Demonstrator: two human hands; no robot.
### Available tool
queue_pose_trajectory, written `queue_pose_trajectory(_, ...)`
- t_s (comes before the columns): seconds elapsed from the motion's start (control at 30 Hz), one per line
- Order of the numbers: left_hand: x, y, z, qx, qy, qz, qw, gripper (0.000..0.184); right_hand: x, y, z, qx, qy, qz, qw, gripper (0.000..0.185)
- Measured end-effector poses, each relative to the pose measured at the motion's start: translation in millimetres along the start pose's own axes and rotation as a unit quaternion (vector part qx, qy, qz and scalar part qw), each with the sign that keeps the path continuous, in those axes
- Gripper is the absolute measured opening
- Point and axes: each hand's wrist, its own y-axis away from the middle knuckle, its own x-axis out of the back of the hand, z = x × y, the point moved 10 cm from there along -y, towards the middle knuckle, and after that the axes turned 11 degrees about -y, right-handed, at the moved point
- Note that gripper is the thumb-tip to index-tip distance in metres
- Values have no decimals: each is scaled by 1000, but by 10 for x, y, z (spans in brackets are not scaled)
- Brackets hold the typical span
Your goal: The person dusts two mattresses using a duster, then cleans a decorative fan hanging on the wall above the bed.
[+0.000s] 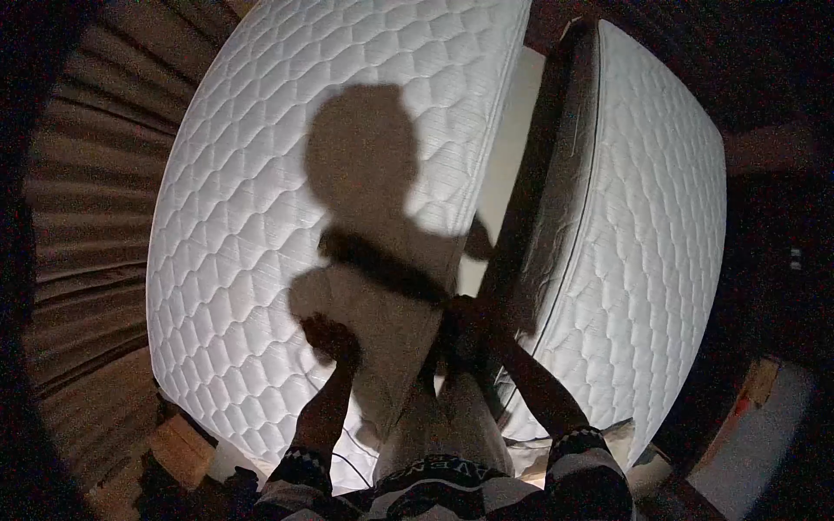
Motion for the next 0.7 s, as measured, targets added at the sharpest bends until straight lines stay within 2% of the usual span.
queue_pose_trajectory(0.07, -71, 47, -42, 13, 67, -18, 998, 45, -92, 81, 164, -72, -275, -8, 959, 33)
queue_pose_trajectory(0.1, -56, -10, 13, 36, -65, -96, 993, 46, -186, 116, 255, -103, -405, -9, 908, 35)
queue_pose_trajectory(0.17, 15, -55, 47, 27, -34, -76, 996, 47, -339, 171, 1017, -230, -346, 23, 909, 38)
queue_pose_trajectory(0.23, 71, -73, 69, 22, -5, -59, 998, 48, 49, -107, 1565, -244, -156, 122, 949, 41)
queue_pose_trajectory(0.3, 156, -75, 117, 3, -2, -34, 999, 49, 587, -282, 1077, -169, -164, 181, 955, 42)
queue_pose_trajectory(0.33, 54, 2, 58, 7, -3, -35, 999, 49, 476, -409, 750, -234, -280, 86, 927, 38)
queue_pose_trajectory(0.37, -76, 45, 8, 11, -5, -38, 999, 49, 360, -499, 355, -207, -280, 33, 937, 37)
queue_pose_trajectory(0.43, -140, 44, -82, 15, -15, -37, 999, 49, 93, -551, -558, -56, -220, -82, 970, 34)
queue_pose_trajectory(0.5, -116, 63, -14, -1, 18, -52, 998, 48, -237, -421, -1248, 93, -148, -201, 964, 32)
queue_pose_trajectory(0.57, -125, 71, -73, 21, 56, -47, 997, 47, -252, -483, -1321, 135, -140, -224, 955, 30)
queue_pose_trajectory(0.63, -136, 16, -74, 44, 99, -43, 993, 47, -62, -772, -661, 44, -170, -139, 975, 28)
queue_pose_trajectory(0.7, -7, -49, -13, 35, 19, -69, 997, 46, 224, -978, 205, -133, -248, 5, 960, 26)
